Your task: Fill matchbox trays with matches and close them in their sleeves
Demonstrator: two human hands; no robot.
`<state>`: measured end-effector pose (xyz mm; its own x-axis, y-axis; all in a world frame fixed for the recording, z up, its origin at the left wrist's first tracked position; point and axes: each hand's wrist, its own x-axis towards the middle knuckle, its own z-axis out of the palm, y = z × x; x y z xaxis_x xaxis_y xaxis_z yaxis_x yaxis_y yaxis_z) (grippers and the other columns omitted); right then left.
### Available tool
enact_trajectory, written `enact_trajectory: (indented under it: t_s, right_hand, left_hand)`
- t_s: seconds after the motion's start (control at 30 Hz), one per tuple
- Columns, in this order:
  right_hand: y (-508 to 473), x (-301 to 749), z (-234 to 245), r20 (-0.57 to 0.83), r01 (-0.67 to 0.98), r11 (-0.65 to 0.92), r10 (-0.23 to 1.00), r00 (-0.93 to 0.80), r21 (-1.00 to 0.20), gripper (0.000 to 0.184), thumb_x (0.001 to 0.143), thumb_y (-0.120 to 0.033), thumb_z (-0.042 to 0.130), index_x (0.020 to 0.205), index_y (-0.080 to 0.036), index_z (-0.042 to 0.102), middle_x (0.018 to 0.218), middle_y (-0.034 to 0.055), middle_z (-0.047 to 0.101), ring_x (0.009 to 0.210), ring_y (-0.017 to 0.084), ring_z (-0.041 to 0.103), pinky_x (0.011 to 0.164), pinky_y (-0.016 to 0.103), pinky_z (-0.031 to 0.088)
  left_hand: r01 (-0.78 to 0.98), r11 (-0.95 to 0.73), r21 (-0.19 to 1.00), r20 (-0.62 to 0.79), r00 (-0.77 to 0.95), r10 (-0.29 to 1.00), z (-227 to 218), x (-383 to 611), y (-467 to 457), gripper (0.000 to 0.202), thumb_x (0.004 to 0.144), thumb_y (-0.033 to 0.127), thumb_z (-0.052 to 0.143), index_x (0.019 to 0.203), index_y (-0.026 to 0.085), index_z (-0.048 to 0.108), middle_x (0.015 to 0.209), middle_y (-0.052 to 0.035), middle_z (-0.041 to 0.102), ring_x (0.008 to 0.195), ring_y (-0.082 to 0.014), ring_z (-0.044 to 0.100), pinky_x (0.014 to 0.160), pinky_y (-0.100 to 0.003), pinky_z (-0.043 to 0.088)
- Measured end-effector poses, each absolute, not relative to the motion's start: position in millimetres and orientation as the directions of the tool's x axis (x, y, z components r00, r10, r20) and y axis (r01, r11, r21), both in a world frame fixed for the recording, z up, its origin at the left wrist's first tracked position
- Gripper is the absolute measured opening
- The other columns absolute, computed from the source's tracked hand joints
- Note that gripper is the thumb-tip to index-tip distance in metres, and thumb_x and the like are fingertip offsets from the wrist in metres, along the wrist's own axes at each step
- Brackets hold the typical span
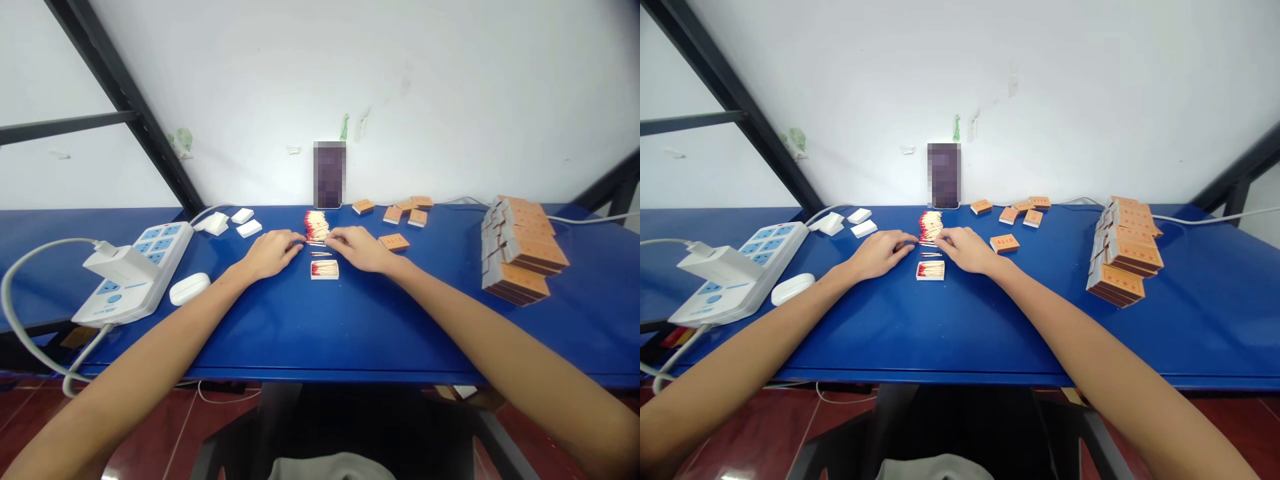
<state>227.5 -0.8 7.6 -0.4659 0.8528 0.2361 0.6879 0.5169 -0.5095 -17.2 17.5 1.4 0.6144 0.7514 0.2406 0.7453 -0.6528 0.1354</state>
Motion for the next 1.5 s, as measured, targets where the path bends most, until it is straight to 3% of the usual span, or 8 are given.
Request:
enact_trajectory:
  t_s: [0.1,0.3,0.63,0.97,1.37,1.5]
  right_hand:
    - [2.6,228.9,5.1,0.291,0.684,0.507,0.862,-0.416,-0.524,0.026,0.097,-0.032,0.048,0.096,-0.016,0.068,0.076,0.0016,0.065,0.067,0.013,0.052,0.066,0.025,0.033]
    - [11.2,229.0,-1.4,0.328,0.733,0.514,0.856,-0.401,-0.446,0.019,0.092,-0.021,0.053,0.102,-0.015,0.069,0.069,-0.0002,0.059,0.062,0.013,0.048,0.064,0.024,0.033]
    - [12.5,228.7,2.6,0.239,0.750,0.454,0.891,-0.386,-0.481,0.012,0.089,-0.022,0.059,0.091,-0.016,0.070,0.066,-0.0015,0.061,0.061,0.011,0.050,0.062,0.024,0.033]
    - [13.0,226.1,0.5,0.246,0.760,0.417,0.909,-0.337,-0.499,0.010,0.087,-0.022,0.061,0.088,-0.017,0.070,0.067,-0.0024,0.061,0.061,0.011,0.051,0.061,0.023,0.033]
    - [6.6,221.5,-4.8,0.254,0.804,0.461,0.886,-0.388,-0.377,0.017,0.093,-0.031,0.054,0.097,-0.024,0.069,0.082,-0.0014,0.071,0.068,0.013,0.057,0.058,0.025,0.027]
    - [5.7,221.8,-3.8,0.252,0.791,0.508,0.860,-0.444,-0.341,0.024,0.096,-0.030,0.051,0.109,-0.028,0.071,0.102,-0.0006,0.075,0.086,0.016,0.064,0.064,0.025,0.033]
  left_hand:
    - [0.732,-0.665,0.147,0.243,0.625,0.742,2.2,-17.3,17.1,0.037,0.099,0.036,0.039,0.120,0.022,0.067,0.094,-0.0062,0.069,0.079,-0.0192,0.062,0.068,-0.029,0.043]
    - [0.723,-0.670,0.169,0.231,0.632,0.740,3.6,-16.9,14.7,0.034,0.098,0.033,0.041,0.117,0.023,0.067,0.091,-0.0052,0.068,0.076,-0.0187,0.060,0.066,-0.029,0.041]
    - [0.698,-0.692,0.186,0.233,0.653,0.721,5.1,-11.9,8.0,0.030,0.096,0.033,0.045,0.109,0.023,0.070,0.081,-0.0027,0.065,0.073,-0.0179,0.059,0.063,-0.028,0.039]
    - [0.792,-0.608,0.061,0.215,0.584,0.782,3.6,-13.0,9.1,0.039,0.099,0.035,0.039,0.128,0.025,0.062,0.095,-0.0053,0.067,0.082,-0.0205,0.063,0.067,-0.030,0.043]
    - [0.773,-0.632,0.060,0.188,0.613,0.767,1.3,-13.2,11.8,0.042,0.100,0.034,0.037,0.136,0.026,0.057,0.101,-0.0058,0.067,0.085,-0.0217,0.063,0.071,-0.032,0.045]
    - [0.756,-0.648,0.087,0.190,0.626,0.756,1.2,-13.8,12.2,0.042,0.099,0.033,0.038,0.136,0.026,0.057,0.099,-0.0058,0.068,0.085,-0.0218,0.064,0.073,-0.032,0.046]
